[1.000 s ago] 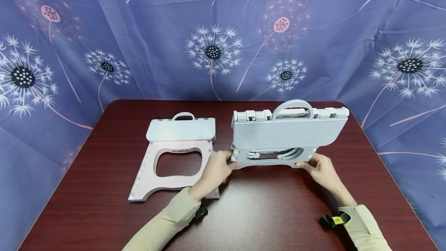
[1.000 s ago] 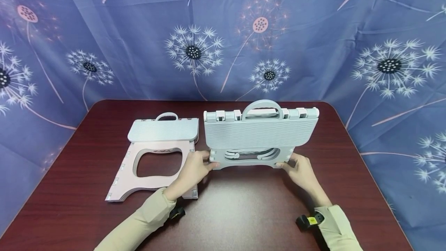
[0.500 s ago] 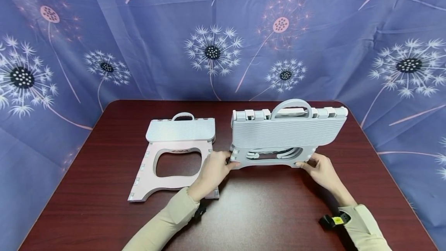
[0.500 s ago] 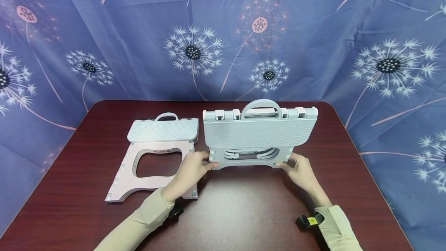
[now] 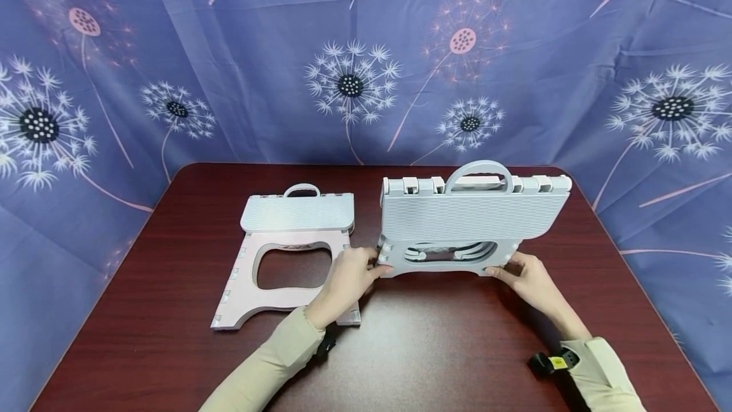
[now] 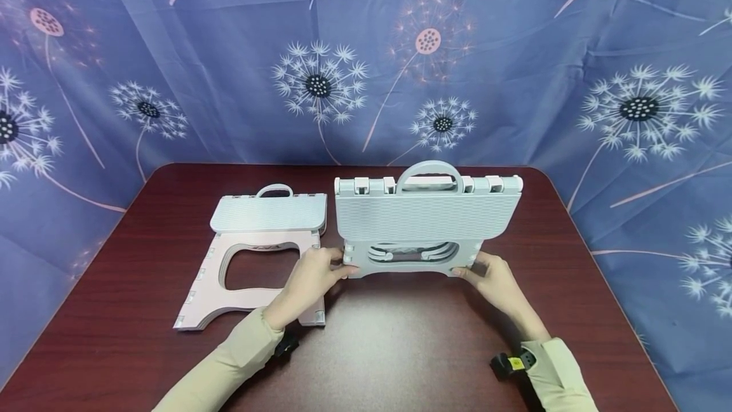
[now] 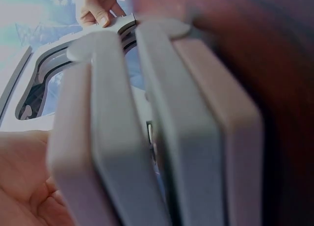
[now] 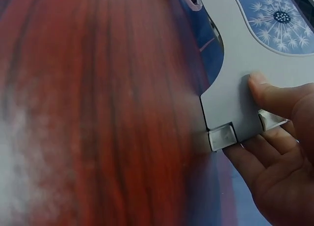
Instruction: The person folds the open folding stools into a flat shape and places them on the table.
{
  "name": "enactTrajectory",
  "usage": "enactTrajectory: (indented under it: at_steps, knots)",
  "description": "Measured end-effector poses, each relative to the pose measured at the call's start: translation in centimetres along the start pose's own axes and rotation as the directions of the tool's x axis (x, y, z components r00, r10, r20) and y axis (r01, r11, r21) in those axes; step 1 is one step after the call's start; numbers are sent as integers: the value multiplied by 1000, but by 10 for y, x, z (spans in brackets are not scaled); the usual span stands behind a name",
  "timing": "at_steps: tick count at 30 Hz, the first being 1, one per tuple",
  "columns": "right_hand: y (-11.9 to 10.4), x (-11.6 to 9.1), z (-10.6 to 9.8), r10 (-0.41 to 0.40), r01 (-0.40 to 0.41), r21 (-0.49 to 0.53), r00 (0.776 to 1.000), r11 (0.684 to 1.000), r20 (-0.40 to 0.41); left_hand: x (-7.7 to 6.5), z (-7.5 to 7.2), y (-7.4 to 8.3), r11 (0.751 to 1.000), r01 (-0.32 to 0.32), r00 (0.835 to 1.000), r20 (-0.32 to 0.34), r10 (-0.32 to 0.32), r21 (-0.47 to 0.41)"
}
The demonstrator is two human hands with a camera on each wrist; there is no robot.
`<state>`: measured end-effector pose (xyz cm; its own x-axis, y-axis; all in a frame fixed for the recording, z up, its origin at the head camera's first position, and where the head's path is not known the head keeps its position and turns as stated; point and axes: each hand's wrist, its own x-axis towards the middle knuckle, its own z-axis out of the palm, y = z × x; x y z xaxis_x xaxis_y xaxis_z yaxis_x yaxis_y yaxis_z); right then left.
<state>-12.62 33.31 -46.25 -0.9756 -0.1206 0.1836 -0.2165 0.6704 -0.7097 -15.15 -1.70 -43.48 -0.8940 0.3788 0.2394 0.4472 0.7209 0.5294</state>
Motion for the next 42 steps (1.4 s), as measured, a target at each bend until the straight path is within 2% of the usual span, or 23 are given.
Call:
enactTrajectory:
  at_steps: [4,8,16,18,24,29,33,42]
  knots:
    - [-2,-1,-2,9,-12,-99,1000,995,-28,1,-2,-2,999,-1,1000,17,2,-46]
    - [-2,0,-4,1,-8,-161,999,987,-43,2,-4,-4,993,30,999,39,-26,-118]
    - [-3,0,-9,18,-31,-256,998,966,-55,3,-3,-4,981,115,993,18,-114,-157]
    - [-2,0,-10,23,-40,-267,997,963,-67,4,-3,-3,982,113,994,11,-113,-154]
    - [1,0,-12,45,-74,-269,992,960,-115,5,-1,-4,981,61,998,6,-61,-184]
    - [3,1,-11,41,-72,-248,991,966,-130,8,1,-7,965,63,998,41,-55,-255]
    - [2,3,-9,24,-48,-213,993,976,-115,10,4,-8,957,67,997,55,-54,-281]
    - [1,6,-2,-17,12,-99,998,995,-53,13,7,-7,960,105,993,87,-85,-259]
